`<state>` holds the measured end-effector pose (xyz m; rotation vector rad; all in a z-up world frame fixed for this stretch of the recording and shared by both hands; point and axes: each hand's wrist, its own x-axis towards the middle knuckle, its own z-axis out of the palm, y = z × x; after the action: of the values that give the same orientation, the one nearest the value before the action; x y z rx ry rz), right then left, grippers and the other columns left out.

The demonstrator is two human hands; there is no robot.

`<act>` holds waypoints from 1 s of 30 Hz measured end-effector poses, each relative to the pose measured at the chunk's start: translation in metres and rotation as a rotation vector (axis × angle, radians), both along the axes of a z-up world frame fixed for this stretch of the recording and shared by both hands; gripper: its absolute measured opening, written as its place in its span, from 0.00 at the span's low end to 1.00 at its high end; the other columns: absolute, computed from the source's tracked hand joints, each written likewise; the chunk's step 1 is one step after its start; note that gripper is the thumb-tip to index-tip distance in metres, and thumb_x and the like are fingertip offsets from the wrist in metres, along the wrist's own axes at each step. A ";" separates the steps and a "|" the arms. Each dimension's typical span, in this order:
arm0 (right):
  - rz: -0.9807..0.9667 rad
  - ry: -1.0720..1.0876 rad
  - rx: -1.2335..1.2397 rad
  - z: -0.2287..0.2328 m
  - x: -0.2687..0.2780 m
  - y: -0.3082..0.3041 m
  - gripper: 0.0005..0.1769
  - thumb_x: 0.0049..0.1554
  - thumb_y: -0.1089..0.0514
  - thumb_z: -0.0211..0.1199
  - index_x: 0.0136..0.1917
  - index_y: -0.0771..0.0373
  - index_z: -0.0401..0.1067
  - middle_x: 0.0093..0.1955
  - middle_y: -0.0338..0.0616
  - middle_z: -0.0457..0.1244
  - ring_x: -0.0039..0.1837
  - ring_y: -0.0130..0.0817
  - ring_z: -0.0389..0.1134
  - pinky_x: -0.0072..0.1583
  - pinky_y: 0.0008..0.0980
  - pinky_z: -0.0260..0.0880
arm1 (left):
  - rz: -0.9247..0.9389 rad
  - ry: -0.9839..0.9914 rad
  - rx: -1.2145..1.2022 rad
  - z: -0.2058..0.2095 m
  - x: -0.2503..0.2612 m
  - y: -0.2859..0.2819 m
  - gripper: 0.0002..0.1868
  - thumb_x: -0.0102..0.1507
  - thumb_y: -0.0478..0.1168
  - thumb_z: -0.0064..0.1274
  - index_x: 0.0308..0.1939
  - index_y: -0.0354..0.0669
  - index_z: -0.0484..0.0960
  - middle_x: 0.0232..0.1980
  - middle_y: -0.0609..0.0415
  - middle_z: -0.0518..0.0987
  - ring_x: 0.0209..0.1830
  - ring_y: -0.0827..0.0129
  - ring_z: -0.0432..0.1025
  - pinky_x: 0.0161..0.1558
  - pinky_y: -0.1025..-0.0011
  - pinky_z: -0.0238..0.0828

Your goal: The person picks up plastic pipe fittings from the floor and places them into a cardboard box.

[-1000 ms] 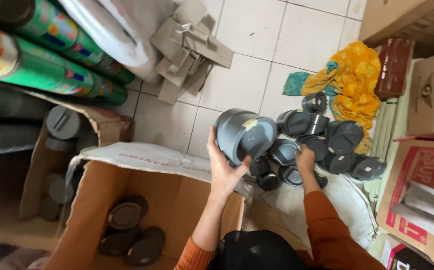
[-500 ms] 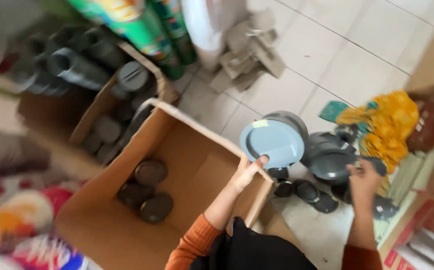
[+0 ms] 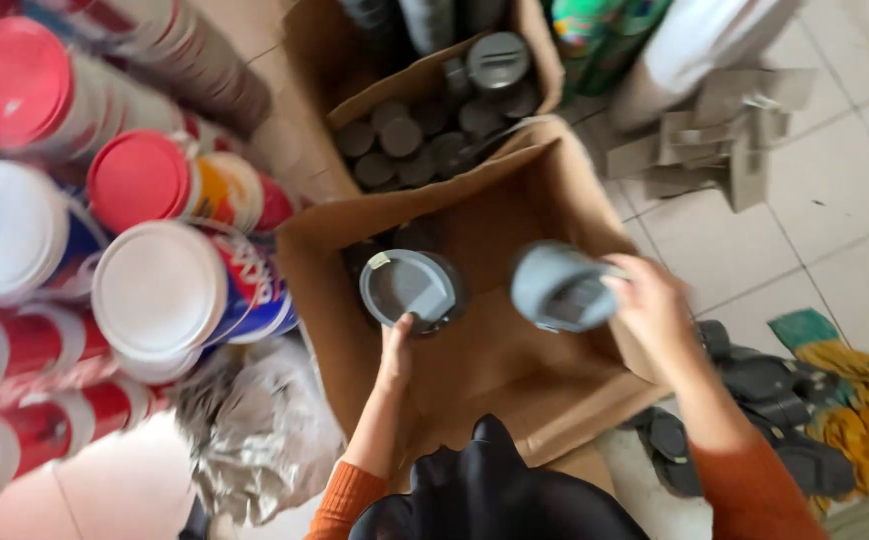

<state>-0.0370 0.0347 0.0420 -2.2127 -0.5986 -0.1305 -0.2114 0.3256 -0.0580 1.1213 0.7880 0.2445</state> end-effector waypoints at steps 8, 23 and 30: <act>0.395 0.260 -0.608 -0.244 0.008 0.157 0.28 0.42 0.64 0.65 0.57 0.61 0.67 0.51 0.49 0.66 0.54 0.42 0.68 0.55 0.37 0.69 | 0.329 0.038 -0.036 0.027 -0.044 0.030 0.34 0.55 0.49 0.52 0.63 0.50 0.62 0.58 0.56 0.62 0.47 0.72 0.61 0.42 0.70 0.66; 0.418 0.016 -0.790 -0.369 -0.029 0.253 0.05 0.45 0.67 0.58 0.32 0.65 0.75 0.28 0.50 0.66 0.34 0.42 0.70 0.35 0.36 0.72 | 0.373 -0.149 0.007 -0.031 -0.075 0.043 0.37 0.56 0.41 0.52 0.68 0.44 0.55 0.67 0.50 0.60 0.61 0.67 0.58 0.62 0.58 0.54; 0.368 0.285 -0.621 -0.352 -0.015 0.240 0.15 0.51 0.62 0.55 0.50 0.74 0.70 0.37 0.60 0.66 0.41 0.50 0.70 0.39 0.42 0.73 | 0.241 -0.058 0.135 -0.042 -0.080 0.043 0.45 0.56 0.42 0.55 0.70 0.42 0.45 0.71 0.46 0.52 0.67 0.62 0.52 0.66 0.57 0.46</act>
<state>-0.0520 0.2751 -0.3098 -2.5835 -0.9626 0.6289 -0.2911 0.3686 -0.0996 1.1399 0.8651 0.5371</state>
